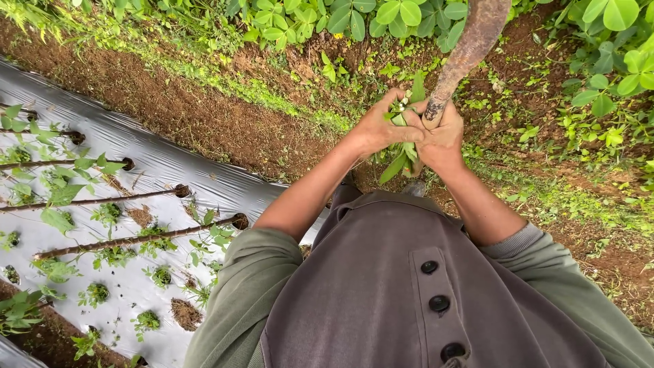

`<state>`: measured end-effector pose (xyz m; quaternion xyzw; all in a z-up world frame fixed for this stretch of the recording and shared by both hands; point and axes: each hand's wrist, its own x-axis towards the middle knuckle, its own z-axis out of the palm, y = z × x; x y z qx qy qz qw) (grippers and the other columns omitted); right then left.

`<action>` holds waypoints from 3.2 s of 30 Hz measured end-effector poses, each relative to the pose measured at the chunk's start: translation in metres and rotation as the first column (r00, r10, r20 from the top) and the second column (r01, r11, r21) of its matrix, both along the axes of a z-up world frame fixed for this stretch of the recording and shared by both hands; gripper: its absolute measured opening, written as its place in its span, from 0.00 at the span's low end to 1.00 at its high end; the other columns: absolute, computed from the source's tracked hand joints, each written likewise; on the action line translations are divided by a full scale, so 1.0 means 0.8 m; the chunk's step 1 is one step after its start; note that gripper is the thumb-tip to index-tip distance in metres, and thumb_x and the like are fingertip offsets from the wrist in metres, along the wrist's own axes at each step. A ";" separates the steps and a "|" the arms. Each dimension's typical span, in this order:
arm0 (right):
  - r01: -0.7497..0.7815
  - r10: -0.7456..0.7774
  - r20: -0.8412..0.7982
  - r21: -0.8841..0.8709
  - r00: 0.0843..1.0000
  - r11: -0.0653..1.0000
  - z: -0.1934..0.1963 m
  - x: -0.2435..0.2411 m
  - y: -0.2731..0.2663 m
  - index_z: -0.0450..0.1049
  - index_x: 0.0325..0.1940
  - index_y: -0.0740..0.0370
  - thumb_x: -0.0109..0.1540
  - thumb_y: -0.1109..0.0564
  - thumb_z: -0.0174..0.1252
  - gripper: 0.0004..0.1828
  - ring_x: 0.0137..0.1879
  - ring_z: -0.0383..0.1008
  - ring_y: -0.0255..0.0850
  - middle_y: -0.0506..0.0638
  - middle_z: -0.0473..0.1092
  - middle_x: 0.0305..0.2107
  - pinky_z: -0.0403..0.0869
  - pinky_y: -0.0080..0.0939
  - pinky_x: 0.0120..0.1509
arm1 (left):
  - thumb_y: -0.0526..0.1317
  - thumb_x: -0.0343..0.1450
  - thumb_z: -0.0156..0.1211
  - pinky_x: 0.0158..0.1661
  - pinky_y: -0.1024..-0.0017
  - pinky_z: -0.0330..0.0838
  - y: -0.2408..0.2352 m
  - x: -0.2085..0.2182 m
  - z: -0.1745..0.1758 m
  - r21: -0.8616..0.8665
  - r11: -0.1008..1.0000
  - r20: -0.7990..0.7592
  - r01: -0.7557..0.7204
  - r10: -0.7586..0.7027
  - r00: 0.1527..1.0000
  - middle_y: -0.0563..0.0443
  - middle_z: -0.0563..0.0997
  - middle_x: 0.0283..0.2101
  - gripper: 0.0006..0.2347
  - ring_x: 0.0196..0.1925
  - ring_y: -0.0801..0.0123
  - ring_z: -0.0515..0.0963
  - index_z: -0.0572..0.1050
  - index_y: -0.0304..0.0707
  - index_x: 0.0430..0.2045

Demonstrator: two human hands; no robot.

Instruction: Using a sickle to clear weeds growing along the edge of a cultivated field row covered in plastic mulch.

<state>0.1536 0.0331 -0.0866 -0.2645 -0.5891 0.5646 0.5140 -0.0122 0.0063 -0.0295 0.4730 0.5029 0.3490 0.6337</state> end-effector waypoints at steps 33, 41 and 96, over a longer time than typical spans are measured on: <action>0.226 0.341 0.668 -0.611 0.662 0.758 -0.125 -0.016 0.002 0.61 0.37 0.54 0.69 0.61 0.56 0.11 0.31 0.64 0.33 0.43 0.60 0.28 0.69 0.32 0.29 | 0.14 0.67 0.48 0.31 0.69 0.87 0.051 -0.131 -0.060 -0.315 0.909 -0.949 0.272 -0.294 -0.113 0.41 0.39 0.76 0.39 0.49 0.49 0.75 0.40 0.31 0.74; 0.207 0.429 0.694 -0.633 0.577 0.746 -0.127 -0.022 -0.003 0.59 0.36 0.53 0.71 0.59 0.57 0.14 0.31 0.58 0.33 0.42 0.55 0.28 0.66 0.31 0.30 | 0.24 0.72 0.50 0.28 0.64 0.84 0.083 -0.171 -0.157 -0.218 0.941 -0.966 0.260 -0.169 -0.198 0.34 0.71 0.49 0.23 0.40 0.53 0.75 0.57 0.28 0.64; 0.215 0.409 0.734 -0.592 0.543 0.777 -0.119 0.067 -0.018 0.65 0.42 0.56 0.69 0.58 0.56 0.06 0.33 0.65 0.36 0.46 0.64 0.32 0.70 0.36 0.29 | 0.18 0.71 0.45 0.27 0.67 0.82 0.049 -0.153 -0.087 -0.196 0.975 -0.978 0.108 -0.201 0.046 0.40 0.75 0.44 0.22 0.31 0.59 0.79 0.67 0.38 0.57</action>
